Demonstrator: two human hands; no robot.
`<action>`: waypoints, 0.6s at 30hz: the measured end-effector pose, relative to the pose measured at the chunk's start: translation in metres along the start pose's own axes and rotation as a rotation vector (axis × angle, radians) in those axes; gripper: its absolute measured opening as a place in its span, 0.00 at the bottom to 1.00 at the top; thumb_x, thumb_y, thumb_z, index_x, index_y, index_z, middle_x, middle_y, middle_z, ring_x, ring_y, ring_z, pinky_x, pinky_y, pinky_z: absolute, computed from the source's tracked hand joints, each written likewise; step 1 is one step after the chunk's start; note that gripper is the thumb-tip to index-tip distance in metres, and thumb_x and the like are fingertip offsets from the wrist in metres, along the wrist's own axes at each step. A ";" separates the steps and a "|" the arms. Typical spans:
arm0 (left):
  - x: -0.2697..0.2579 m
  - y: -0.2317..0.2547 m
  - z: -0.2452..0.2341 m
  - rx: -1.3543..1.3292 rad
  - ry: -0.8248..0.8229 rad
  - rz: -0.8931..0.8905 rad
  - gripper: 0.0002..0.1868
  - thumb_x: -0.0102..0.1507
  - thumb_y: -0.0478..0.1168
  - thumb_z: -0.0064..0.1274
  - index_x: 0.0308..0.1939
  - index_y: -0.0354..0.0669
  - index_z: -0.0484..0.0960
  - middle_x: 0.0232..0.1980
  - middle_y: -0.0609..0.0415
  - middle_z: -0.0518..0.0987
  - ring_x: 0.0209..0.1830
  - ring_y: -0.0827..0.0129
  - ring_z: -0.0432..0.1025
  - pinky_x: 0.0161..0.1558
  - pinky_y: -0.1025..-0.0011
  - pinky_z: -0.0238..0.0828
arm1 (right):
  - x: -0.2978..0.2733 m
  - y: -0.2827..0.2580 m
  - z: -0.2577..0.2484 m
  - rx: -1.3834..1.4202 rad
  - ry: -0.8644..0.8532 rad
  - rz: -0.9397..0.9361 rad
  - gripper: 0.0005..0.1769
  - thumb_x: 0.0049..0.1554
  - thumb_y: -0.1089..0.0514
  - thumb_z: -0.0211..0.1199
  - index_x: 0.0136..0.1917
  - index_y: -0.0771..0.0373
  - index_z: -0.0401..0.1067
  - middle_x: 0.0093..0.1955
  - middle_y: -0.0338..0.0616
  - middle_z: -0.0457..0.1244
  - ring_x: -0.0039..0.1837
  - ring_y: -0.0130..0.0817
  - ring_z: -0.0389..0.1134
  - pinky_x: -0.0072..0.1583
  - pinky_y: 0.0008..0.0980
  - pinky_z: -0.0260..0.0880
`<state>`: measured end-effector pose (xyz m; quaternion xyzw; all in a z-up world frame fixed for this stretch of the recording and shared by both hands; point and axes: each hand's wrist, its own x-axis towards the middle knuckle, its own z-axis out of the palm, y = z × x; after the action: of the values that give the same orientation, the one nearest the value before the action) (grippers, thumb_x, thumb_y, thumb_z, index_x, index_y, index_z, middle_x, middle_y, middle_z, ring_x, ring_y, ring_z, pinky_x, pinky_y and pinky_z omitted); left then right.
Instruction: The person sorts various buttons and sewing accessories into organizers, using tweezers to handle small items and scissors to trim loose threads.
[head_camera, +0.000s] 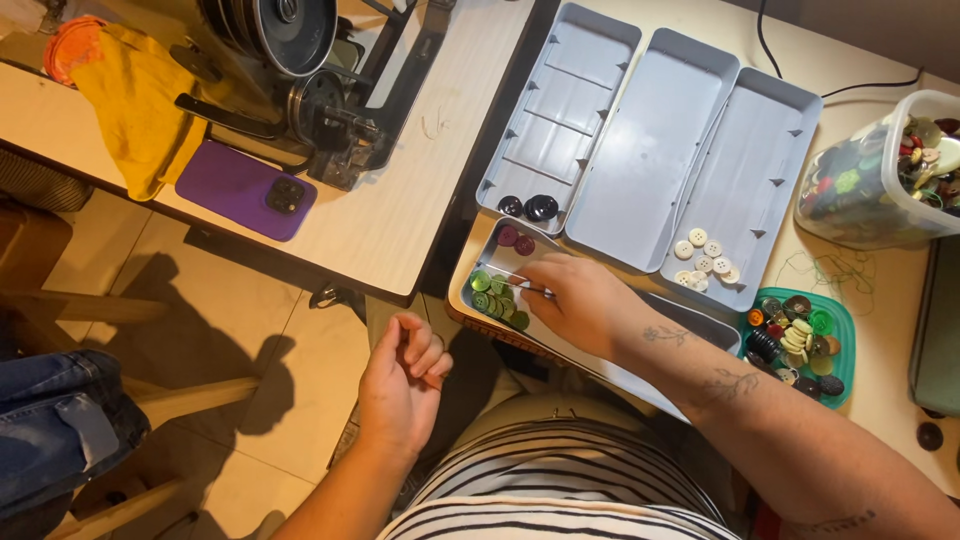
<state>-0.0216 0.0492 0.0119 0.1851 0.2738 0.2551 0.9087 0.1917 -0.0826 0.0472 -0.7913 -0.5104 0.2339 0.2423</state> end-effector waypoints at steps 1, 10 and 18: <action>0.000 0.001 0.001 0.006 -0.033 -0.001 0.14 0.75 0.44 0.38 0.38 0.45 0.75 0.24 0.64 0.55 0.20 0.79 0.48 0.25 0.77 0.44 | 0.001 0.000 0.002 0.006 -0.032 0.012 0.18 0.62 0.52 0.52 0.60 0.57 0.77 0.58 0.42 0.71 0.60 0.42 0.71 0.62 0.42 0.68; -0.011 -0.001 0.021 0.228 -0.276 0.006 0.15 0.73 0.43 0.39 0.36 0.38 0.74 0.22 0.61 0.53 0.19 0.76 0.46 0.24 0.77 0.43 | 0.002 0.002 -0.001 0.066 0.025 -0.044 0.15 0.60 0.60 0.53 0.57 0.58 0.75 0.53 0.42 0.69 0.55 0.43 0.70 0.57 0.41 0.69; -0.008 -0.006 0.024 0.267 -0.248 0.002 0.14 0.72 0.43 0.42 0.37 0.36 0.73 0.22 0.61 0.54 0.19 0.76 0.47 0.25 0.76 0.43 | 0.011 -0.002 -0.004 0.152 0.039 -0.012 0.11 0.61 0.57 0.52 0.53 0.59 0.74 0.49 0.42 0.68 0.53 0.42 0.68 0.55 0.39 0.67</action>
<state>-0.0108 0.0347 0.0310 0.3346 0.1910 0.1926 0.9025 0.1965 -0.0724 0.0504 -0.7719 -0.4911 0.2552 0.3128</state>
